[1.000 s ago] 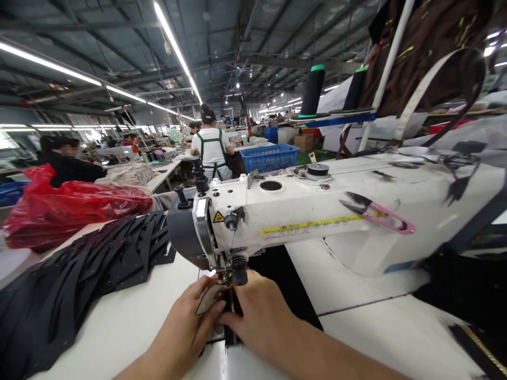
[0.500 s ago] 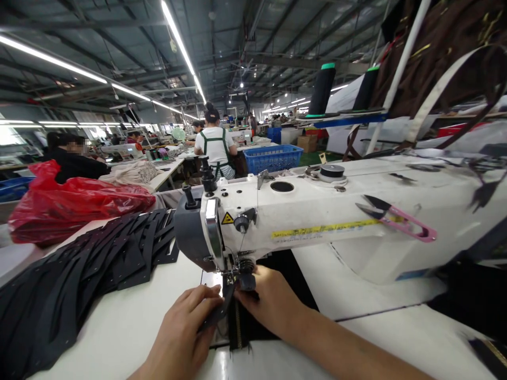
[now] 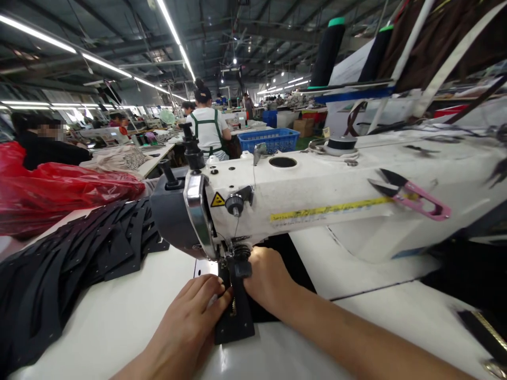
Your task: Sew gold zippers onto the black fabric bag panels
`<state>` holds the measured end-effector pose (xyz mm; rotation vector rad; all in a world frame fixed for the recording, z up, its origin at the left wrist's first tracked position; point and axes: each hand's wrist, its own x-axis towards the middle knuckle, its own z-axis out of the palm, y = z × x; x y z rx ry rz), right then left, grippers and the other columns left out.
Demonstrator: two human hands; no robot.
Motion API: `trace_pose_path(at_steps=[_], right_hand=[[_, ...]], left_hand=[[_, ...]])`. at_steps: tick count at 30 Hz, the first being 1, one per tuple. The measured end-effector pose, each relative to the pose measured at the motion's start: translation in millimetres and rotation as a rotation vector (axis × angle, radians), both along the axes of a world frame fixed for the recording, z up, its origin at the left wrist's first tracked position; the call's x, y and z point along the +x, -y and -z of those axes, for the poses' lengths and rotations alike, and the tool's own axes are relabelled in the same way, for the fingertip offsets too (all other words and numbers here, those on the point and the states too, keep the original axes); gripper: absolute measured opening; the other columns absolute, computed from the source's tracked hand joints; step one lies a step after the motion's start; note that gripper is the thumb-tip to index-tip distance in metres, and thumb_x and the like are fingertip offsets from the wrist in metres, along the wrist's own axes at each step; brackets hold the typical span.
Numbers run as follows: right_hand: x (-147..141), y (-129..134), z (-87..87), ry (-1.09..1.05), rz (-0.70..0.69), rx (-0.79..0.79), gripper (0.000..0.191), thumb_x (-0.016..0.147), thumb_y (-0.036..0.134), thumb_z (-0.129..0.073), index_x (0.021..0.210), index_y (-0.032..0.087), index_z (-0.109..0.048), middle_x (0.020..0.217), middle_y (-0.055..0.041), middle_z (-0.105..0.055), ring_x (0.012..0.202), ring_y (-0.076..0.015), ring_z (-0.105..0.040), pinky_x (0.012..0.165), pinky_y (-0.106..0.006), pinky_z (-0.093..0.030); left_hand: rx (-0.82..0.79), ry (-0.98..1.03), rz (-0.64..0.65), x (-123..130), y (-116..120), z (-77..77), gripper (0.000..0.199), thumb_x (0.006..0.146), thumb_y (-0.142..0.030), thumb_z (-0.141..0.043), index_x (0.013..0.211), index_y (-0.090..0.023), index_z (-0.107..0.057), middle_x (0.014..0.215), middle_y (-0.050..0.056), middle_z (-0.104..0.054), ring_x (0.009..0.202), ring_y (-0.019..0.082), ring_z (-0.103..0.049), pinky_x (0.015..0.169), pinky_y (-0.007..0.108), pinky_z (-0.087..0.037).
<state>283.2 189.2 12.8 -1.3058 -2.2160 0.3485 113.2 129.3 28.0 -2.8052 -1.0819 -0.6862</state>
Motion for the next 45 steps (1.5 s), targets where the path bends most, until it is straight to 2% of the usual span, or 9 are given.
trace_pose_path(at_steps=[4, 7, 9, 12, 14, 19, 32, 38, 45], right_hand=[[-3, -5, 5.3, 0.064, 0.094, 0.045, 0.022, 0.074, 0.009, -0.052, 0.054, 0.015, -0.059, 0.062, -0.0088, -0.064, 0.062, -0.022, -0.063, 0.059, -0.029, -0.048], [3, 15, -0.8, 0.061, 0.082, 0.099, 0.02, 0.078, 0.01, -0.049, 0.064, 0.015, -0.063, 0.07, -0.0093, -0.066, 0.066, -0.0219, -0.063, 0.06, -0.031, -0.05], [11, 39, -5.7, 0.025, -0.061, 0.196, 0.021, 0.08, 0.011, -0.046, 0.075, 0.016, -0.066, 0.086, -0.0091, -0.067, 0.081, -0.0211, -0.063, 0.072, -0.033, -0.052], [21, 71, -7.1, -0.029, -0.352, 0.416, 0.03, 0.085, 0.008, -0.039, 0.1, 0.013, -0.065, 0.105, -0.0105, -0.065, 0.103, -0.0199, -0.057, 0.091, -0.035, -0.047], [24, 79, -4.6, -0.02, -0.398, 0.47, 0.034, 0.087, 0.005, -0.035, 0.108, 0.009, -0.062, 0.109, -0.0118, -0.064, 0.107, -0.0188, -0.056, 0.093, -0.032, -0.046], [21, 71, -1.2, -0.004, -0.401, 0.488, 0.035, 0.092, 0.009, -0.031, 0.107, 0.005, -0.062, 0.11, -0.0146, -0.063, 0.106, -0.0208, -0.057, 0.091, -0.03, -0.048], [13, 48, -5.6, -0.152, -0.419, 0.399, 0.036, 0.092, 0.01, -0.03, 0.103, 0.01, -0.064, 0.1, -0.0127, -0.067, 0.103, -0.0181, -0.059, 0.091, -0.027, -0.047], [11, 35, -2.8, -0.214, -0.421, 0.309, 0.034, 0.088, 0.004, -0.031, 0.093, 0.014, -0.064, 0.096, -0.0106, -0.067, 0.094, -0.017, -0.061, 0.087, -0.028, -0.049], [9, 28, -6.9, -0.231, -0.38, 0.263, 0.032, 0.087, 0.005, -0.035, 0.094, 0.017, -0.064, 0.093, -0.0083, -0.067, 0.089, -0.017, -0.062, 0.08, -0.027, -0.051]], left_hand=[[-0.037, 0.0, -0.002, 0, 3, -4.7, 0.024, 0.085, -0.011, -0.041, 0.102, -0.011, -0.057, 0.088, 0.012, -0.057, 0.084, 0.024, -0.054, 0.069, 0.043, -0.052], [-0.053, 0.031, -0.054, -5, 12, 0.5, 0.033, 0.08, -0.008, -0.041, 0.11, -0.012, -0.055, 0.104, 0.015, -0.056, 0.098, 0.026, -0.054, 0.078, 0.045, -0.052], [0.016, 0.088, -0.059, -10, 20, 8.7, 0.035, 0.081, -0.008, -0.039, 0.112, -0.012, -0.054, 0.113, 0.016, -0.055, 0.106, 0.025, -0.054, 0.082, 0.043, -0.053], [0.168, 0.119, 0.03, -14, 27, 18.1, 0.029, 0.088, -0.01, -0.034, 0.104, -0.012, -0.059, 0.108, 0.013, -0.062, 0.104, 0.022, -0.058, 0.085, 0.039, -0.053], [0.212, 0.071, 0.066, -13, 28, 17.9, 0.027, 0.09, -0.009, -0.035, 0.096, -0.012, -0.062, 0.101, 0.011, -0.066, 0.1, 0.02, -0.061, 0.088, 0.039, -0.051], [0.248, 0.017, 0.067, -8, 23, 10.9, 0.026, 0.091, -0.008, -0.037, 0.089, -0.01, -0.063, 0.095, 0.009, -0.068, 0.095, 0.018, -0.064, 0.094, 0.04, -0.047], [0.304, 0.067, 0.03, -7, -1, 15.3, 0.028, 0.091, -0.008, -0.037, 0.076, -0.012, -0.061, 0.084, 0.005, -0.068, 0.084, 0.014, -0.066, 0.098, 0.042, -0.043], [0.29, 0.023, 0.082, -12, -15, 5.9, 0.029, 0.092, -0.007, -0.033, 0.082, -0.012, -0.06, 0.086, 0.006, -0.068, 0.083, 0.015, -0.066, 0.095, 0.041, -0.046], [0.264, 0.038, 0.087, -15, -25, 6.9, 0.023, 0.091, -0.009, -0.037, 0.09, -0.011, -0.06, 0.084, 0.007, -0.067, 0.088, 0.017, -0.065, 0.092, 0.037, -0.048]])
